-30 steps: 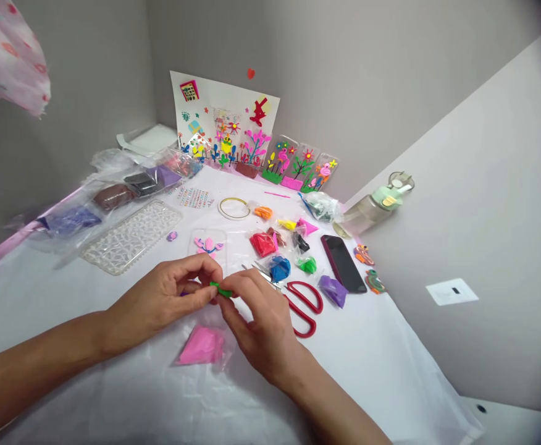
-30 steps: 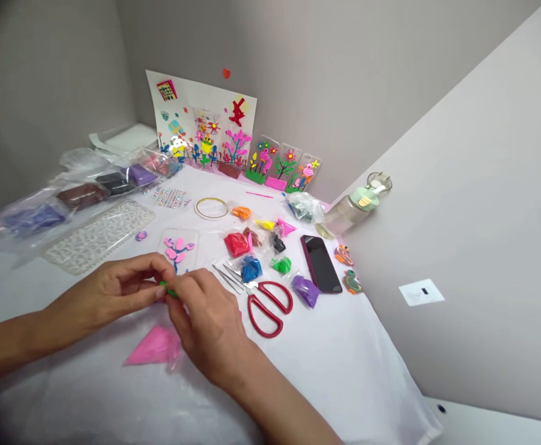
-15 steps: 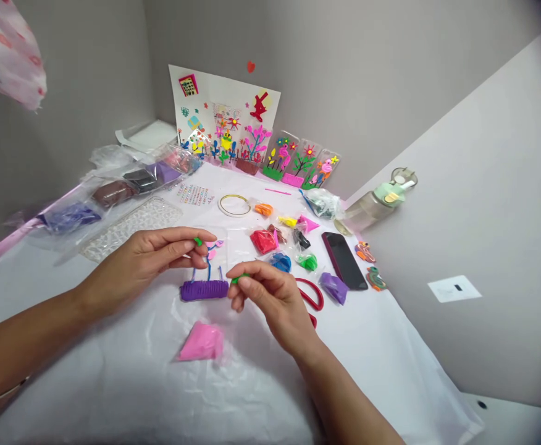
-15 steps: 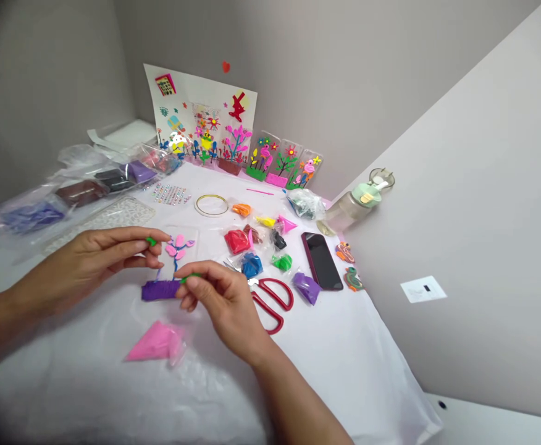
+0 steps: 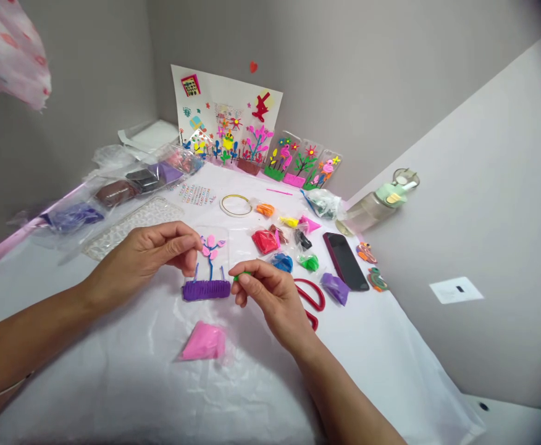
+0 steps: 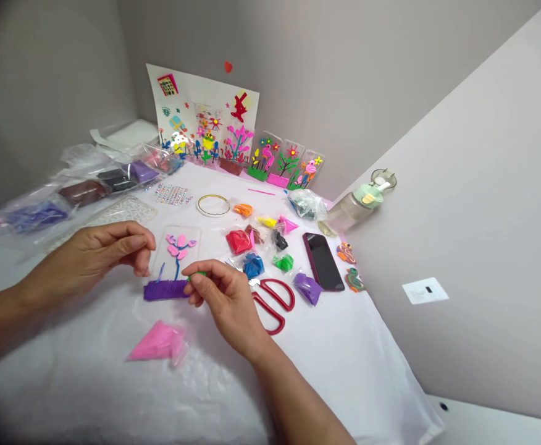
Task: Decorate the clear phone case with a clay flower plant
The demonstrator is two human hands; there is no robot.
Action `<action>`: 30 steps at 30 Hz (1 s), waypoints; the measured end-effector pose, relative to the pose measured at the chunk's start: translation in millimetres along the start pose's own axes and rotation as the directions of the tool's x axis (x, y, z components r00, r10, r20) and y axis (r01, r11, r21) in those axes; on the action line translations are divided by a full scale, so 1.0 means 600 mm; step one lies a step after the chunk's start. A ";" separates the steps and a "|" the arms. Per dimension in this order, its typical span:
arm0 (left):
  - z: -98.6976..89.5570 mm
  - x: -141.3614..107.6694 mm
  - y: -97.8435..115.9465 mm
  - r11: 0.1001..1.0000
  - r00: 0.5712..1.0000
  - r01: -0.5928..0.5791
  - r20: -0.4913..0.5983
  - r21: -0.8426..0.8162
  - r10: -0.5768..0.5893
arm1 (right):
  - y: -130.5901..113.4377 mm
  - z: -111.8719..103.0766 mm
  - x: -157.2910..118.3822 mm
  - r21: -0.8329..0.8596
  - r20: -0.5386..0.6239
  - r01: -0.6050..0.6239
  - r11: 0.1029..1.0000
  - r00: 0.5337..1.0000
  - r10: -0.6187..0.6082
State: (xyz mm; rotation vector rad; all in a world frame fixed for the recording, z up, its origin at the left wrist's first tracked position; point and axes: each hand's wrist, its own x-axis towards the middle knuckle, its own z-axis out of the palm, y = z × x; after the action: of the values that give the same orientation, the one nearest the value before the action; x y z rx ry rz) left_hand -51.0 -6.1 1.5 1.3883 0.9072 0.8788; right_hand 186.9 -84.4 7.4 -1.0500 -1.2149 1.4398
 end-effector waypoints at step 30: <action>-0.008 0.002 -0.001 0.999 0.998 0.001 -0.066 0.051 0.002 | 0.000 -0.002 0.000 -0.043 0.024 -0.010 0.999 1.000 0.011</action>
State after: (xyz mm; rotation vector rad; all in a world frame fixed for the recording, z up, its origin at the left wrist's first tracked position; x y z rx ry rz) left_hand -55.0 -2.9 0.7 1.4097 0.9857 0.9121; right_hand 188.3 -84.1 7.5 -1.0721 -1.2646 1.4441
